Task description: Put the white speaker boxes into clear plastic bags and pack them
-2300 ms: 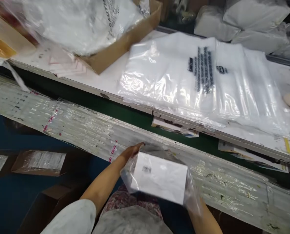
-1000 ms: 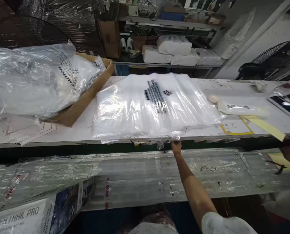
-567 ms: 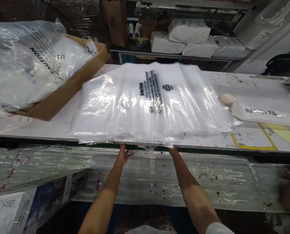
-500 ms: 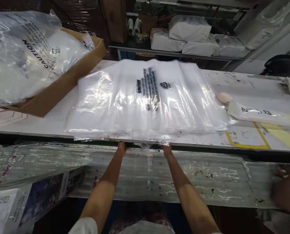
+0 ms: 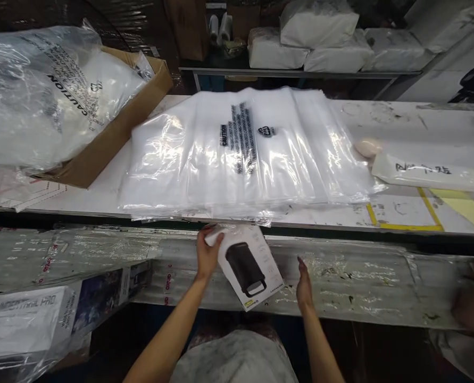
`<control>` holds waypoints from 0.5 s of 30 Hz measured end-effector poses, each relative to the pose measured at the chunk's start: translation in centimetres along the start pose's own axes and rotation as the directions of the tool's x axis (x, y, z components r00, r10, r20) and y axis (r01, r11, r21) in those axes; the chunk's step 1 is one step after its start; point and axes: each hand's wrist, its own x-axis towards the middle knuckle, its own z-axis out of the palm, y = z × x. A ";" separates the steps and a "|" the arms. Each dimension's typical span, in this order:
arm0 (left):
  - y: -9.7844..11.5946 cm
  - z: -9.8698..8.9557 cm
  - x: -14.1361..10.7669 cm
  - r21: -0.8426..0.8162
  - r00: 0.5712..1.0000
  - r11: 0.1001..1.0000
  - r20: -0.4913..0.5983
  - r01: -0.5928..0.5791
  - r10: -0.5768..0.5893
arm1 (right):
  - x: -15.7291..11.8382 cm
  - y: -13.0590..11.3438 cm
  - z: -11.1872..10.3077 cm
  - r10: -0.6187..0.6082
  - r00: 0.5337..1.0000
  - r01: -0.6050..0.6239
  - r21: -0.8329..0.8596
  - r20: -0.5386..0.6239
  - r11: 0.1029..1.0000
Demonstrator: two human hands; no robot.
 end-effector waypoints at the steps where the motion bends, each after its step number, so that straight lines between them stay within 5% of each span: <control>1: 0.4 0.6 -2.3 0.016 0.997 0.998 0.051 -0.064 0.063 | 0.6 -1.1 -1.0 0.008 1.000 -0.008 0.018 0.029 1.000; 3: 1.3 1.3 -6.9 0.035 0.953 0.972 0.209 -0.232 0.220 | 0.7 -3.0 -2.2 0.043 0.986 -0.064 0.133 0.160 0.989; 5: 2.1 1.4 -10.8 -0.021 0.862 0.940 0.391 -0.342 0.322 | -0.7 -4.1 -2.6 0.047 0.964 -0.120 0.272 0.263 0.955; 6: 2.5 1.2 -12.4 -0.066 0.834 0.942 0.448 -0.330 0.323 | -1.8 -4.4 -2.6 0.032 0.963 -0.123 0.329 0.268 0.936; 8: 3.1 0.6 -14.4 -0.152 0.845 0.970 0.477 -0.190 0.241 | -3.9 -4.5 -2.1 -0.009 0.974 -0.085 0.403 0.227 0.911; 11: 3.8 -0.7 -14.8 -0.239 0.875 0.970 0.457 -0.053 0.160 | -5.9 -4.8 -0.6 -0.026 0.984 -0.058 0.458 0.175 0.887; 15: 3.8 -3.1 -12.6 -0.311 0.860 0.934 0.413 -0.175 0.299 | -6.8 -6.4 2.5 -0.164 0.945 0.002 0.494 0.285 0.869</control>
